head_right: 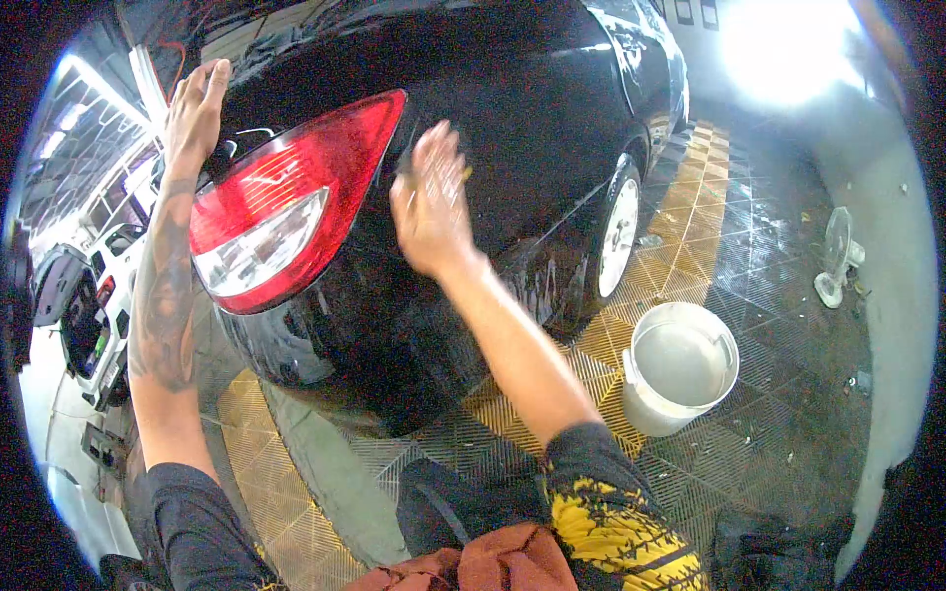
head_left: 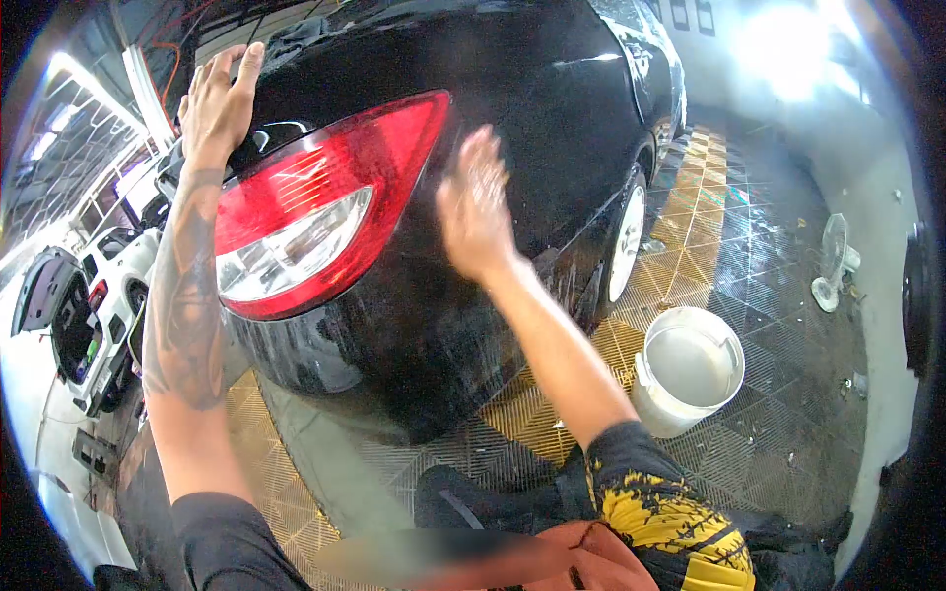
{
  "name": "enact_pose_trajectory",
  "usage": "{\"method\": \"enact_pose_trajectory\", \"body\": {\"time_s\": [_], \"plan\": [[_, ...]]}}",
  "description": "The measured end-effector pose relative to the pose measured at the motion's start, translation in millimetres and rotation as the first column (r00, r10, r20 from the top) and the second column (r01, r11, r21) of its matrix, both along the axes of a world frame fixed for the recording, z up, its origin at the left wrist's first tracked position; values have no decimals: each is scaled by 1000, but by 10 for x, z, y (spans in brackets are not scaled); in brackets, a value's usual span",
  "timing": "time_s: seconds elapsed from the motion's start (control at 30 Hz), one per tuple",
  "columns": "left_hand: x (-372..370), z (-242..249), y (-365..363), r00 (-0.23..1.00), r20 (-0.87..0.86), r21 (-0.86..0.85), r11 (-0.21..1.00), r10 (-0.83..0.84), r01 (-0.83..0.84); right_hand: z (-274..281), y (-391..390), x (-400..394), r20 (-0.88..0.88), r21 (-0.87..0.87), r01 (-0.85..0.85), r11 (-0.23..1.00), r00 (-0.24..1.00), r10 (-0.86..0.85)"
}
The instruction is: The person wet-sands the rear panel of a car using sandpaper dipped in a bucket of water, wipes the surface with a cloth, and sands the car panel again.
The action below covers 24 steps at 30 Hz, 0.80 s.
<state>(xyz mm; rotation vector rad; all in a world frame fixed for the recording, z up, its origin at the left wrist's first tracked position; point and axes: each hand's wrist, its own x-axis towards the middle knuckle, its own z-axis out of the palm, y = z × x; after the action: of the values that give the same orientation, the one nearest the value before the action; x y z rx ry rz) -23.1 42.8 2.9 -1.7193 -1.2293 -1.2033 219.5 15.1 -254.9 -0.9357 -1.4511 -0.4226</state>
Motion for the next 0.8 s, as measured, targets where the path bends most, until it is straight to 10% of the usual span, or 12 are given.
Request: {"method": "enact_pose_trajectory", "body": {"time_s": [0.1, 0.23, 0.4, 0.5, 0.67, 0.8], "plan": [[-31, 16, 62, 1000, 8, 12, 1000, 4, -4, -178, -40, 165, 81, -36, -10, 999, 997, 13], [-22, 30, 62, 999, -36, 2, 1000, 0, 0, 48, 364, 540, -280, -193, -1, 981, 959, -55], [-25, 21, 41, 999, -43, 35, 999, -16, 18, -593, -176, 225, -23, -86, -114, 990, 993, 112], [-26, 30, 71, 999, -43, 29, 1000, 0, 1, -398, 483, 756, -105, -268, 177, 947, 972, -211], [28, -19, -24, 999, -49, 36, 999, -22, 24, -781, -208, 278, -161, -161, -121, 980, 982, 95], [-29, 36, 114, 998, -55, 36, 999, -17, 19, -781, 197, 727, -309, -229, -60, 972, 951, -15]]}}
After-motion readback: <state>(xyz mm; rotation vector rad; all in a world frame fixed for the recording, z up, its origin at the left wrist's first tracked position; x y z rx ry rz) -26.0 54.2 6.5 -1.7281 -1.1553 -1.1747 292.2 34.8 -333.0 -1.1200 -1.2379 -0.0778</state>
